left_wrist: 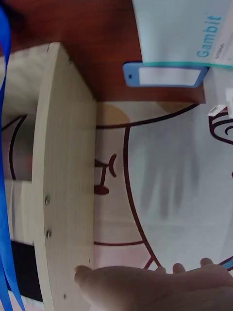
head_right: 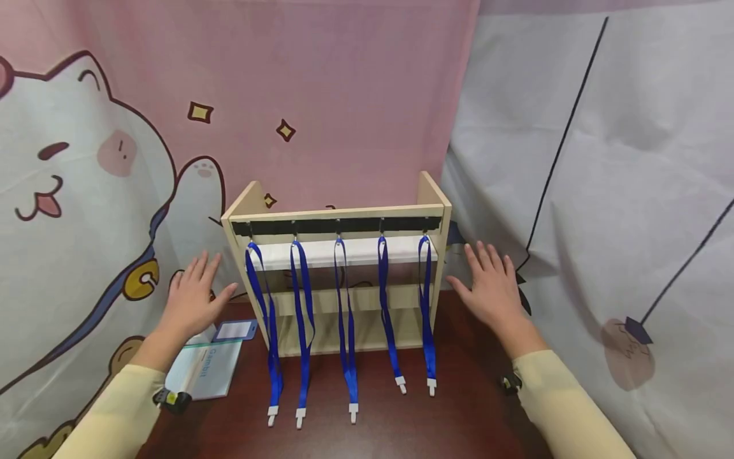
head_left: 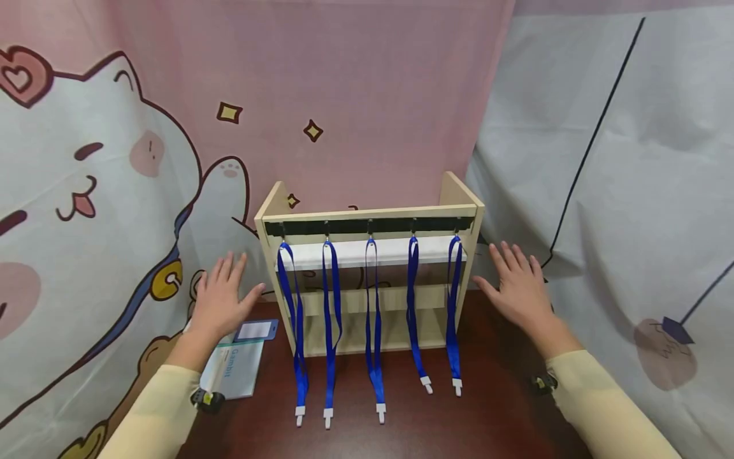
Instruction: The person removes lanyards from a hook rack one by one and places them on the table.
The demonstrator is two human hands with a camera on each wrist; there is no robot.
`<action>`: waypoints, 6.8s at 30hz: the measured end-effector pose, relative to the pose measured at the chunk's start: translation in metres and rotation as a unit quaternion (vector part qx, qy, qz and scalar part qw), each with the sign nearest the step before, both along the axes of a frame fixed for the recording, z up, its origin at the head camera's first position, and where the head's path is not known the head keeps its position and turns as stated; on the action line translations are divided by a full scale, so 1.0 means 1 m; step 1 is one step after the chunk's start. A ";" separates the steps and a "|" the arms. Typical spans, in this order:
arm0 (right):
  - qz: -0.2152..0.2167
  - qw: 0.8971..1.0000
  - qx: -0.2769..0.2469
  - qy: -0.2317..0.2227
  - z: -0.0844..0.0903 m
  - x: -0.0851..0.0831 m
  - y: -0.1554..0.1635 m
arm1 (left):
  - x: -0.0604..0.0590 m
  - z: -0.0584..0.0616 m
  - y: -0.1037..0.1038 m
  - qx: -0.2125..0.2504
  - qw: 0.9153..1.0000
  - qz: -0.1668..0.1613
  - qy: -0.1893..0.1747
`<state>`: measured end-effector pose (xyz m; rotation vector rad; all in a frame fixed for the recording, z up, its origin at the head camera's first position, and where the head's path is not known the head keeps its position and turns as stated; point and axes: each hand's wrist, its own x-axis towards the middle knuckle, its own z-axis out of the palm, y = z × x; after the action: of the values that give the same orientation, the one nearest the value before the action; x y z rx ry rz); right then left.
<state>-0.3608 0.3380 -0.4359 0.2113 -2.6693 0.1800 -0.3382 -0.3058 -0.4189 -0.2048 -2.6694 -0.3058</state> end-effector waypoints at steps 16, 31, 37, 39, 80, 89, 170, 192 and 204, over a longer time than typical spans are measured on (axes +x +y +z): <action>0.072 0.940 -0.296 0.156 -0.015 0.048 -0.069 | 0.000 0.055 0.024 0.241 0.960 -0.108 0.092; 0.087 0.901 -0.374 0.199 -0.051 0.065 -0.111 | -0.002 0.099 0.068 0.417 0.869 -0.220 0.149; 0.071 0.901 -0.381 0.194 -0.065 0.060 -0.114 | -0.009 0.101 0.074 0.434 0.849 -0.244 0.178; 0.070 0.900 -0.381 0.199 -0.067 0.058 -0.116 | -0.012 0.099 0.073 0.433 0.846 -0.251 0.181; 0.063 0.881 -0.386 0.267 -0.071 0.045 -0.127 | -0.018 0.093 0.075 0.456 0.833 -0.262 0.174; 0.079 0.877 -0.379 0.283 -0.042 0.051 -0.119 | -0.021 0.091 0.076 0.458 0.832 -0.251 0.186; 0.075 0.959 -0.262 0.078 0.058 -0.091 0.013 | -0.020 0.088 0.078 0.462 0.833 -0.251 0.172; 0.049 0.960 -0.274 0.000 -0.007 -0.077 0.029 | -0.019 0.090 0.076 0.467 0.824 -0.264 0.183; 0.021 0.956 -0.290 -0.041 -0.057 -0.084 0.036 | -0.019 0.086 0.075 0.467 0.823 -0.266 0.184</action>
<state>-0.4449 0.3737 -0.4933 0.0714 -2.5593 0.9824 -0.3570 -0.2311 -0.3329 -0.6040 -1.7543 -1.5117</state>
